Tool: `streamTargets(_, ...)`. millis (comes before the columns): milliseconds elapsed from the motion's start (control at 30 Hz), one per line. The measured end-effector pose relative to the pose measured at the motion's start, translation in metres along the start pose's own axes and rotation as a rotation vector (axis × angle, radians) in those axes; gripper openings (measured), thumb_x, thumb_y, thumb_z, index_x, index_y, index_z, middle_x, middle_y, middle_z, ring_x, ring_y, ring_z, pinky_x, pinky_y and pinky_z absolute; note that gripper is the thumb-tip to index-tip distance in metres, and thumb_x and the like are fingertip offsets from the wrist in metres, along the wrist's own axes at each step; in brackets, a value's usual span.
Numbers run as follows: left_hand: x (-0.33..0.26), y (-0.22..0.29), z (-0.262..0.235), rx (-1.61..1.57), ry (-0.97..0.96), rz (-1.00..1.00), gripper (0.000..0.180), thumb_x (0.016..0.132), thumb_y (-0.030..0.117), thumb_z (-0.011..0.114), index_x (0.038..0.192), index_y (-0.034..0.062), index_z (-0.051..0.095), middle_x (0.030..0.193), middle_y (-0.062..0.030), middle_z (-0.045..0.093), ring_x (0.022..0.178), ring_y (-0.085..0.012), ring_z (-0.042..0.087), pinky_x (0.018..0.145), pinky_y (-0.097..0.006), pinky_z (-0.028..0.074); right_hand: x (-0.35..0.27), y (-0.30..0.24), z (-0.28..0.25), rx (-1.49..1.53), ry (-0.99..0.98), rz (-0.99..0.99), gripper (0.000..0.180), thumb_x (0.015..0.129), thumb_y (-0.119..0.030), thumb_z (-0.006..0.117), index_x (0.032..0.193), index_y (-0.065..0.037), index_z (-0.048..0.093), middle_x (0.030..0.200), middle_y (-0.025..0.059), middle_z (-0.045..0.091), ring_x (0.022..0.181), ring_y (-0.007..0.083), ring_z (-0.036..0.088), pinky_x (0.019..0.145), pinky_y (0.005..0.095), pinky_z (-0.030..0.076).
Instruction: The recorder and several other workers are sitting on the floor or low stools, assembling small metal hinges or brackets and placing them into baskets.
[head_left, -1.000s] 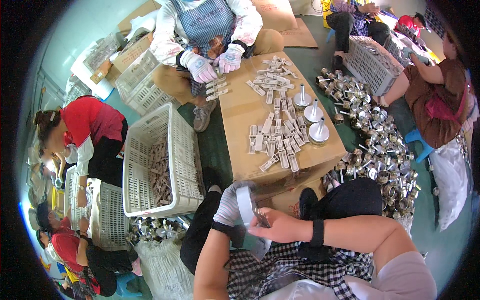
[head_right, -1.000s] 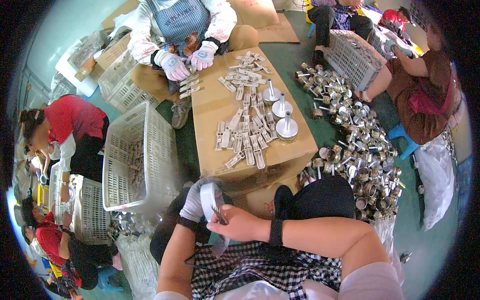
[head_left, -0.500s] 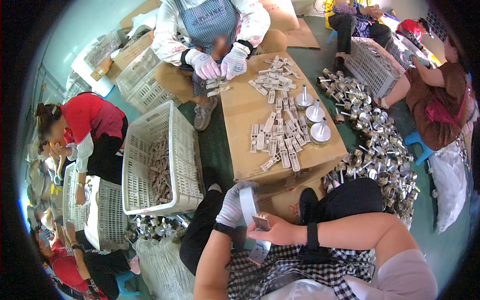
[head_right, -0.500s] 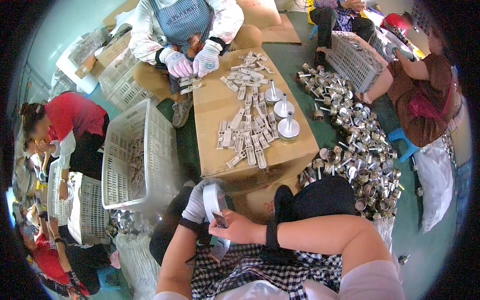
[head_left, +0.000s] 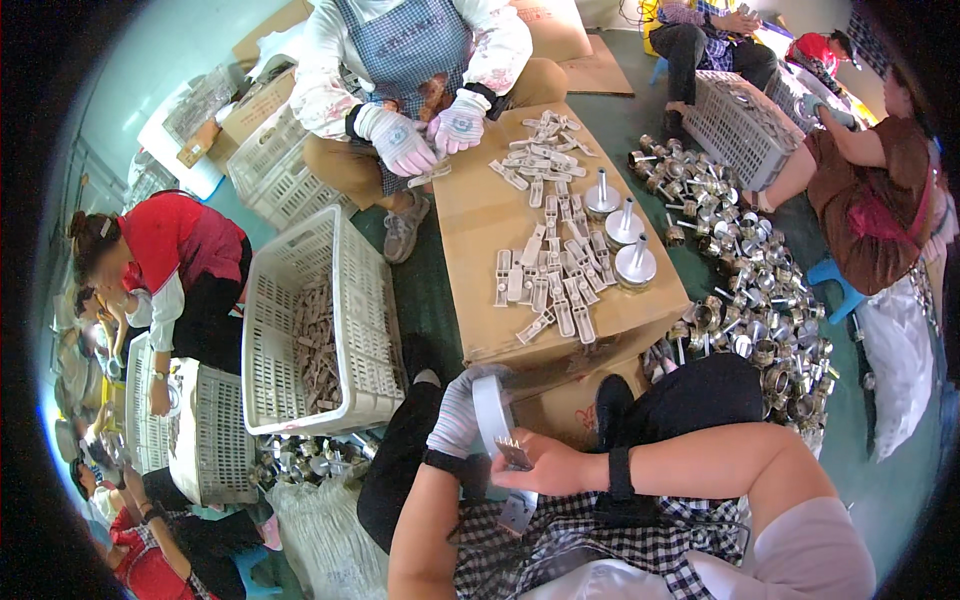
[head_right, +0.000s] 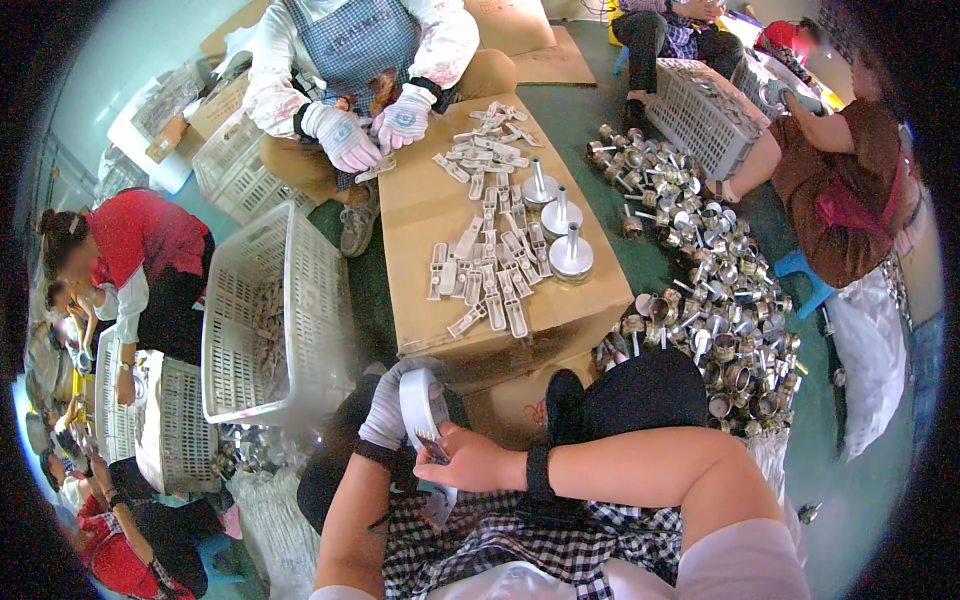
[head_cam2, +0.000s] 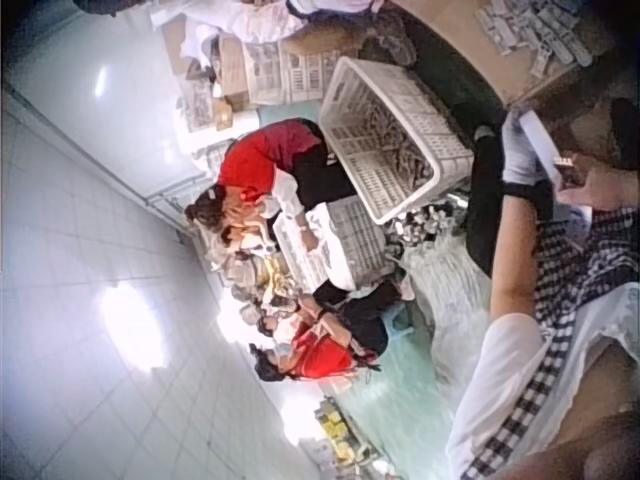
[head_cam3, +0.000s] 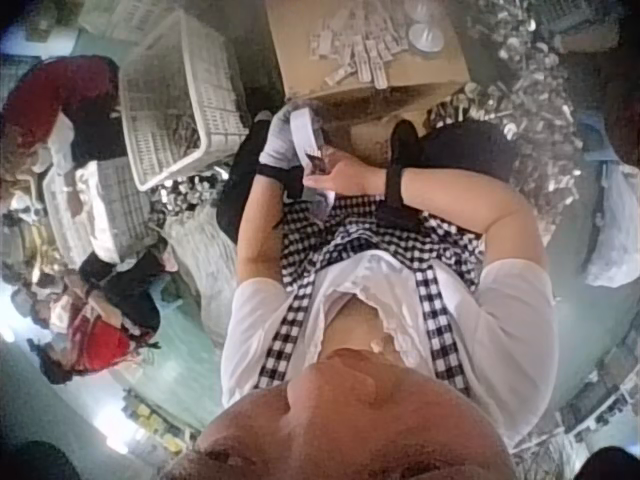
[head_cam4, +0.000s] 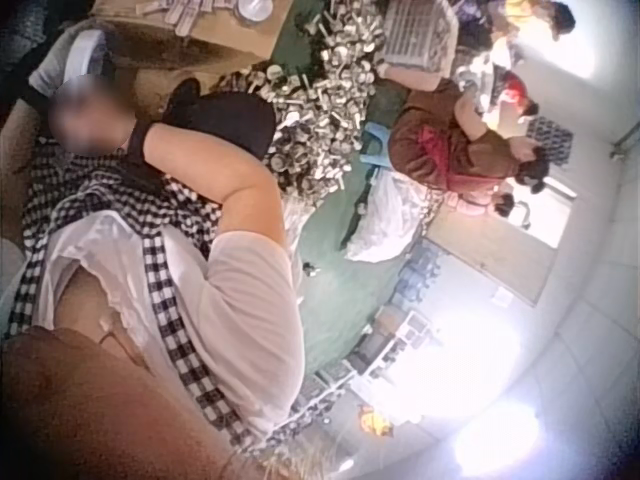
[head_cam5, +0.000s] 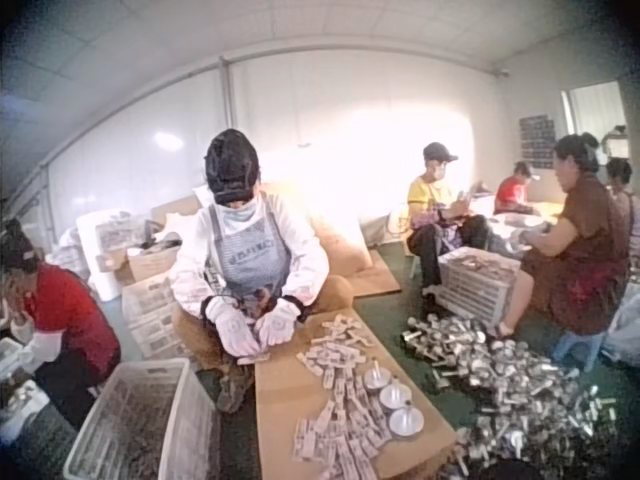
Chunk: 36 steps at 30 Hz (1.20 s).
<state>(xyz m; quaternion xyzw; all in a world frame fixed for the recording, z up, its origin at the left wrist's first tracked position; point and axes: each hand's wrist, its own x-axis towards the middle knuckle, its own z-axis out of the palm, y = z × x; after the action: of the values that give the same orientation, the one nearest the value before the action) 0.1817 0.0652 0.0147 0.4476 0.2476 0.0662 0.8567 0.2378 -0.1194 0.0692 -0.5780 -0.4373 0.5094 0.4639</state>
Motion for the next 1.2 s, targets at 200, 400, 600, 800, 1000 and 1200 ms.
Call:
streamTargets(200,0.001,0.002,-0.009,-0.259,-0.124,-0.104,0.031,0.077,-0.013,0.059,0.105,0.0014,0.06,0.106,-0.0087,0.063,0.09,-0.0155,0.061,0.076,-0.029,0.055,-0.002,-0.01,-0.001,0.007,-0.022,-0.026,0.026,0.085,-0.019,0.066,0.1,-0.003,0.052,0.091,0.0055,0.06,0.088,0.0138,0.056,0.08,0.0279,0.045)
streamTargets(400,-0.005,0.003,-0.001,-0.067,-0.065,-0.009,0.032,0.077,-0.013,0.06,0.105,0.0013,0.061,0.103,-0.008,0.065,0.087,-0.0147,0.061,0.076,-0.026,0.054,-0.003,-0.015,0.0,0.05,-0.026,-0.014,0.028,0.084,-0.018,0.068,0.101,-0.003,0.05,0.091,0.0058,0.06,0.087,0.0139,0.057,0.08,0.0283,0.046)
streamTargets(600,-0.009,0.003,0.01,0.198,0.018,0.087,0.026,0.079,-0.007,0.061,0.103,0.0011,0.062,0.102,-0.0075,0.065,0.086,-0.016,0.062,0.076,-0.028,0.054,-0.004,-0.014,0.0,0.085,-0.037,-0.002,0.03,0.084,-0.02,0.067,0.102,-0.003,0.05,0.09,0.0062,0.06,0.086,0.0149,0.057,0.079,0.0295,0.046)
streamTargets(800,0.0,0.004,-0.006,-0.255,-0.034,-0.107,0.02,0.086,0.005,0.054,0.103,-0.0019,0.061,0.102,-0.0103,0.065,0.083,-0.02,0.062,0.075,-0.032,0.055,-0.003,-0.014,0.0,0.079,-0.002,-0.033,0.034,0.082,-0.029,0.067,0.1,-0.003,0.054,0.09,0.0104,0.06,0.085,0.0211,0.059,0.079,0.0334,0.046)
streamTargets(1000,0.001,0.002,-0.004,-0.061,-0.031,-0.013,0.021,0.085,0.0,0.053,0.104,-0.0022,0.061,0.106,-0.0119,0.063,0.085,-0.0201,0.062,0.074,-0.033,0.056,-0.003,-0.007,0.001,0.047,-0.036,0.005,0.036,0.082,-0.03,0.067,0.102,-0.003,0.054,0.089,0.0108,0.06,0.086,0.0217,0.059,0.08,0.0334,0.046)
streamTargets(1200,0.001,-0.003,-0.003,0.051,0.027,0.041,0.024,0.083,-0.002,0.055,0.106,0.0,0.061,0.103,-0.0115,0.064,0.085,-0.0191,0.062,0.076,-0.033,0.055,-0.006,-0.011,0.0,0.08,-0.023,-0.016,0.036,0.082,-0.029,0.067,0.102,-0.003,0.054,0.088,0.0111,0.06,0.085,0.0231,0.059,0.08,0.0344,0.046)
